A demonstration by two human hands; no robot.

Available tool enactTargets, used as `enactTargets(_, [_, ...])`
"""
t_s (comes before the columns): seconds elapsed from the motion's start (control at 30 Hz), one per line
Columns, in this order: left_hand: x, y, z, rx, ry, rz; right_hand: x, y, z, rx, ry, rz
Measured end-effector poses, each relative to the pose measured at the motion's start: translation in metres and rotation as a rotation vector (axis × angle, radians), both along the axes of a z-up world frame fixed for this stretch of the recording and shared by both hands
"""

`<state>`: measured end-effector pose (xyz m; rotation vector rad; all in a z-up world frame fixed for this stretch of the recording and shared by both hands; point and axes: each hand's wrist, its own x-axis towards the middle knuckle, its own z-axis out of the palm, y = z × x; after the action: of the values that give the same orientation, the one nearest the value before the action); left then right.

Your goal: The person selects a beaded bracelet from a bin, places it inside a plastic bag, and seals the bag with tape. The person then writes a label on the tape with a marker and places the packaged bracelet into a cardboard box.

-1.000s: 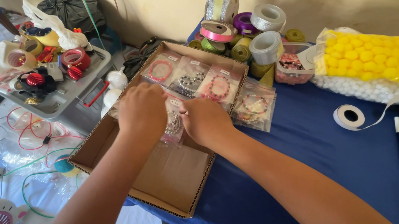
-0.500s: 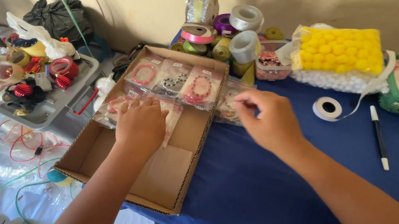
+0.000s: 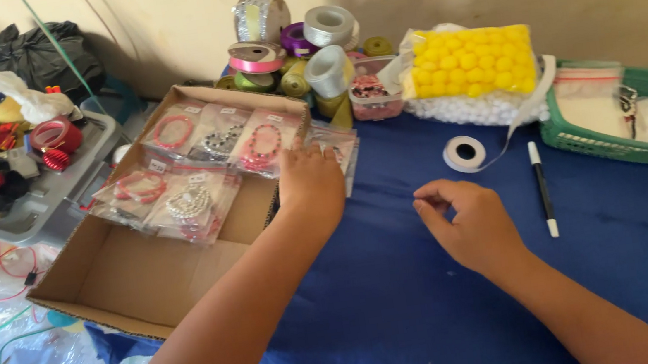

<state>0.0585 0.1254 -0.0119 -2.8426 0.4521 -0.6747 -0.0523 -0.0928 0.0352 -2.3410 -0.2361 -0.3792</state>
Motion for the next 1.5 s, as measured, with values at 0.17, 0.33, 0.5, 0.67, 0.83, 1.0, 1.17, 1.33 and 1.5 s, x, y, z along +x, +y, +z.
enactTargets(0.17, [-0.01,0.0,0.022,0.059,0.385,-0.011,-0.025,-0.018,0.0,-0.042,0.028,0.007])
enactTargets(0.33, [-0.025,-0.009,0.044,0.023,0.357,-0.044,-0.041,-0.037,-0.006,-0.045,0.056,0.022])
enactTargets(0.5, [-0.037,-0.041,0.017,-0.051,0.345,-0.042,-0.056,-0.047,0.001,-0.085,0.069,-0.009])
enactTargets(0.67, [-0.044,-0.057,-0.011,0.07,0.27,0.152,-0.065,-0.059,-0.004,-0.065,0.027,-0.048])
enactTargets(0.83, [-0.079,-0.08,0.004,0.126,0.387,0.094,-0.064,-0.064,-0.012,-0.039,0.028,-0.093])
enactTargets(1.0, [-0.075,-0.081,0.012,-0.031,0.197,0.029,-0.061,-0.069,-0.014,-0.067,-0.047,-0.058])
enactTargets(1.17, [-0.037,-0.055,-0.014,0.088,0.024,0.219,-0.06,-0.07,-0.016,-0.086,-0.078,-0.038])
enactTargets(1.33, [-0.042,-0.056,-0.021,0.142,-0.058,0.186,-0.059,-0.071,-0.014,-0.079,-0.071,-0.036])
enactTargets(1.5, [-0.066,-0.065,-0.012,-0.159,0.108,-0.073,-0.06,-0.074,-0.017,-0.057,-0.1,0.009])
